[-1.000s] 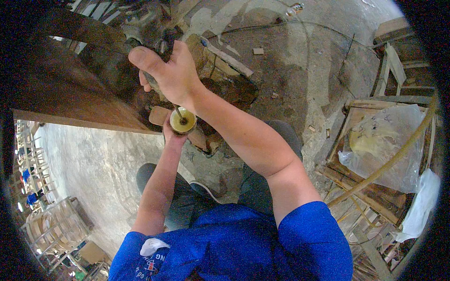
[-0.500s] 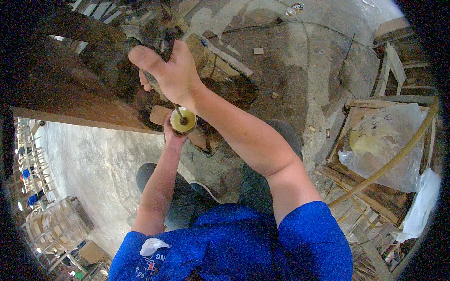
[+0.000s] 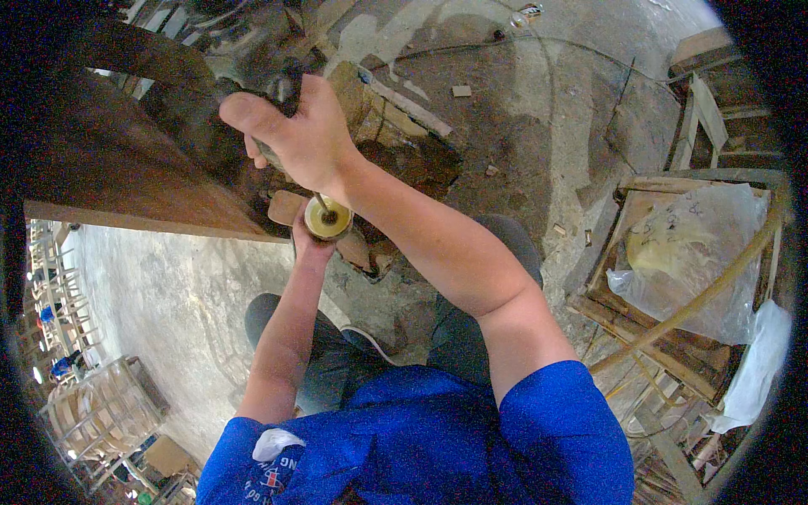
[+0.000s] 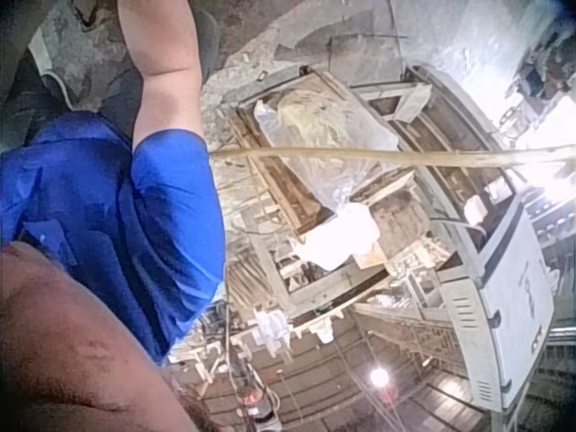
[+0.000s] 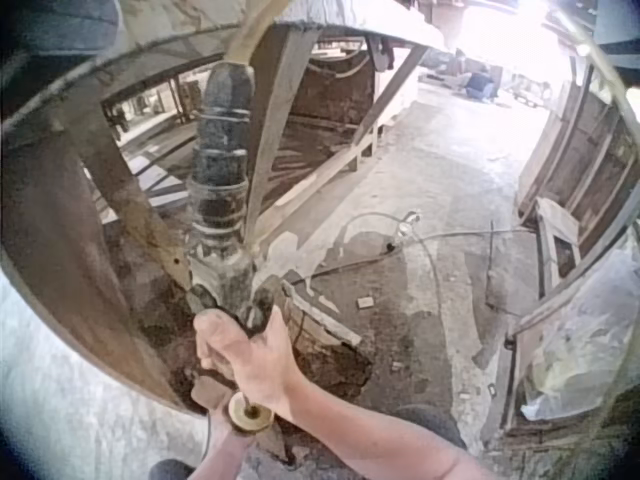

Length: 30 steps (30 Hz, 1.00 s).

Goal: The person mixes a yellow substance in a container using a drill, then applies the substance to curved wooden pieces with a brush. The person also wipes a wooden chair frame with a cloth.

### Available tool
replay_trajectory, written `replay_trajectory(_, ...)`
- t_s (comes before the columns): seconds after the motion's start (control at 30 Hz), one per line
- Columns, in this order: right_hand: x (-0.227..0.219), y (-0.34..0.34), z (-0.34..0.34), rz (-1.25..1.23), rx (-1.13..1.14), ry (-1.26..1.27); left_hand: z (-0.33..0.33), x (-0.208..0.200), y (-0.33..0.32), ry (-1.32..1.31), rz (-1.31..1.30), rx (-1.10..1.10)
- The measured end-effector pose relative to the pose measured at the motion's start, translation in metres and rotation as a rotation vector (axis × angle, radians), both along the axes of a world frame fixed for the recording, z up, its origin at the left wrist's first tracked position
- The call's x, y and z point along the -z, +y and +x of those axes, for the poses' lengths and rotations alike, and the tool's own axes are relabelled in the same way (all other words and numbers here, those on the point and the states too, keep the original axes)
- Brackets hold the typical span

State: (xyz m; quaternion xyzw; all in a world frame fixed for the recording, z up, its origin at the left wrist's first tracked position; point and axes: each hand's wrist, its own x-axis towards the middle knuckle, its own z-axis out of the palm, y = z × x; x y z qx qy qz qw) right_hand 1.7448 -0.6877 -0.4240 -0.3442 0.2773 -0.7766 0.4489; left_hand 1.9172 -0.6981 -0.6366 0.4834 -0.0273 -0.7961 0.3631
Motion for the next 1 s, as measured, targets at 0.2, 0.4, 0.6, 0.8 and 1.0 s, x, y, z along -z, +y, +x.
replay_trajectory(0.2, 0.001, -0.002, 0.002, -0.013, -0.004, 0.024, 0.0, 0.002, 0.0, -0.011, -0.04, 0.022)
replay_trajectory(0.4, 0.003, -0.002, 0.006, -0.022, -0.035, 0.001, -0.002, 0.0, 0.001, 0.041, -0.039, 0.027)
replay_trajectory(0.6, 0.0, -0.001, 0.008, -0.02, -0.058, -0.017, 0.004, 0.01, 0.0, 0.041, -0.035, 0.042)
replay_trajectory(0.8, -0.001, 0.0, 0.006, 0.015, -0.066, -0.021, -0.001, 0.006, 0.0, 0.018, -0.026, 0.026)
replay_trajectory(1.0, -0.001, 0.001, 0.008, -0.014, -0.068, -0.01, 0.001, 0.007, 0.001, 0.015, -0.013, 0.025)
